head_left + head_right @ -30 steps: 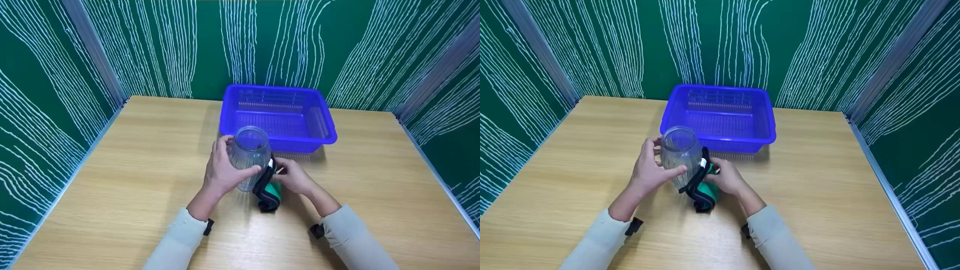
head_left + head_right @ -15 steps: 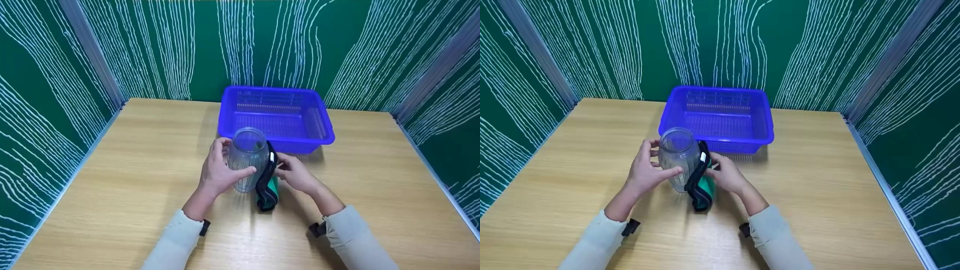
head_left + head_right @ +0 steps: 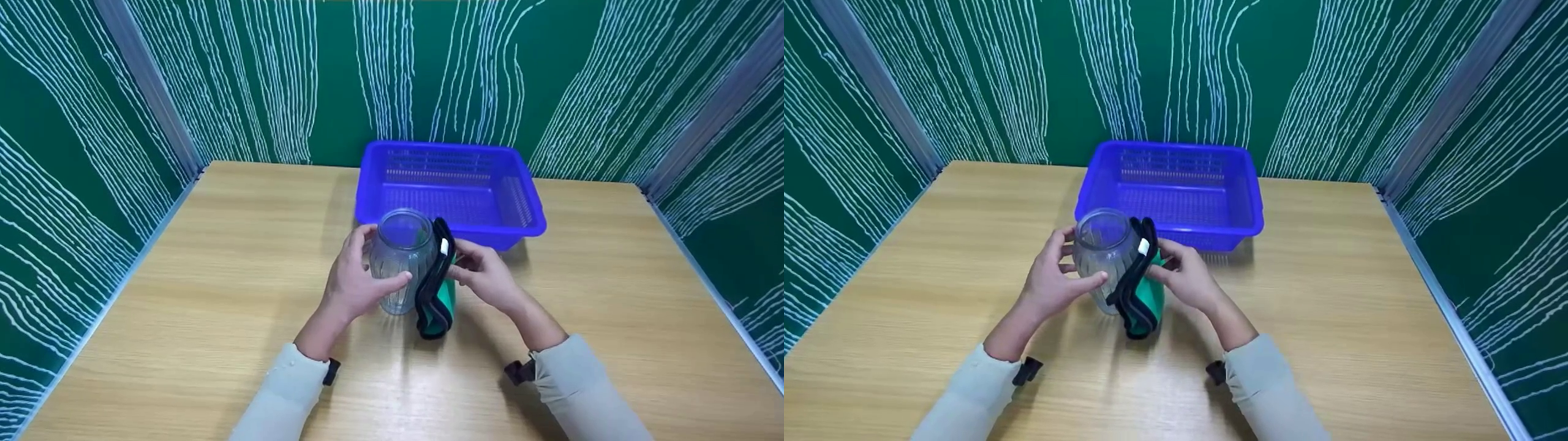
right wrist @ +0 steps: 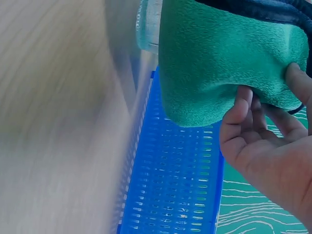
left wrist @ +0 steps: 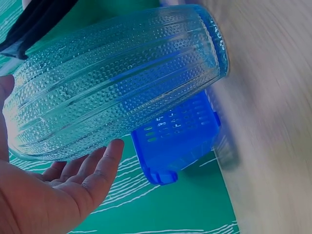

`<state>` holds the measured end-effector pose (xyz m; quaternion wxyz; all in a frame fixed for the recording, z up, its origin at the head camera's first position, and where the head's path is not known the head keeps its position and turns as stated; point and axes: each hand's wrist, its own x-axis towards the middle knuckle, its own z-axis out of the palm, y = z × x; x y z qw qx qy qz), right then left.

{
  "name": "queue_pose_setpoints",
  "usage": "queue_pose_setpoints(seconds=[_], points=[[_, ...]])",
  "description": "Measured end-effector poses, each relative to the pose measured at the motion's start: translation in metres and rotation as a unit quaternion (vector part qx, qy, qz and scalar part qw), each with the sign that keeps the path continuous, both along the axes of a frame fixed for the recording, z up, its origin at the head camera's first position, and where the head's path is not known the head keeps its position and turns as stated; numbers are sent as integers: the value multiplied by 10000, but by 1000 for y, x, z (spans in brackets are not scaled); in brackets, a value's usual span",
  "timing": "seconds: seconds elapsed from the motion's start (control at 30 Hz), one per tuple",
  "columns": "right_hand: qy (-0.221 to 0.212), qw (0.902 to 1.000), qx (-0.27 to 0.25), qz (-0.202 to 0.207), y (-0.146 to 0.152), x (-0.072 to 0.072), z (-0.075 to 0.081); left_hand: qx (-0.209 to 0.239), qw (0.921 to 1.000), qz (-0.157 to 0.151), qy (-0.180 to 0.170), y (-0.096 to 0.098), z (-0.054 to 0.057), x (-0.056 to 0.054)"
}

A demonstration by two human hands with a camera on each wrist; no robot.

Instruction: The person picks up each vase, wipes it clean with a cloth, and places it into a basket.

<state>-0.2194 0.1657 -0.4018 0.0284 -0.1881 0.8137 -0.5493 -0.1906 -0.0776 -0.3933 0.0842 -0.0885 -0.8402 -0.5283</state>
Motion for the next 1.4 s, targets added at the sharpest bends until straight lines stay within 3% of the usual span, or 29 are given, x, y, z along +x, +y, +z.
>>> queue_pose_setpoints(seconds=[0.3,0.6,0.77,1.4], points=[[-79,9993,-302,-217,-6,3,8,-189,9996,100,185,3,0,-1],[270,9950,-872,-403,-14,-1,17,-314,9994,110,99,7,-2,-1],[417,9956,-686,-485,-19,-3,20,-225,9997,63,85,5,0,-1],[560,9978,-342,-83,-18,2,21,-251,9996,95,58,7,-3,-1]])
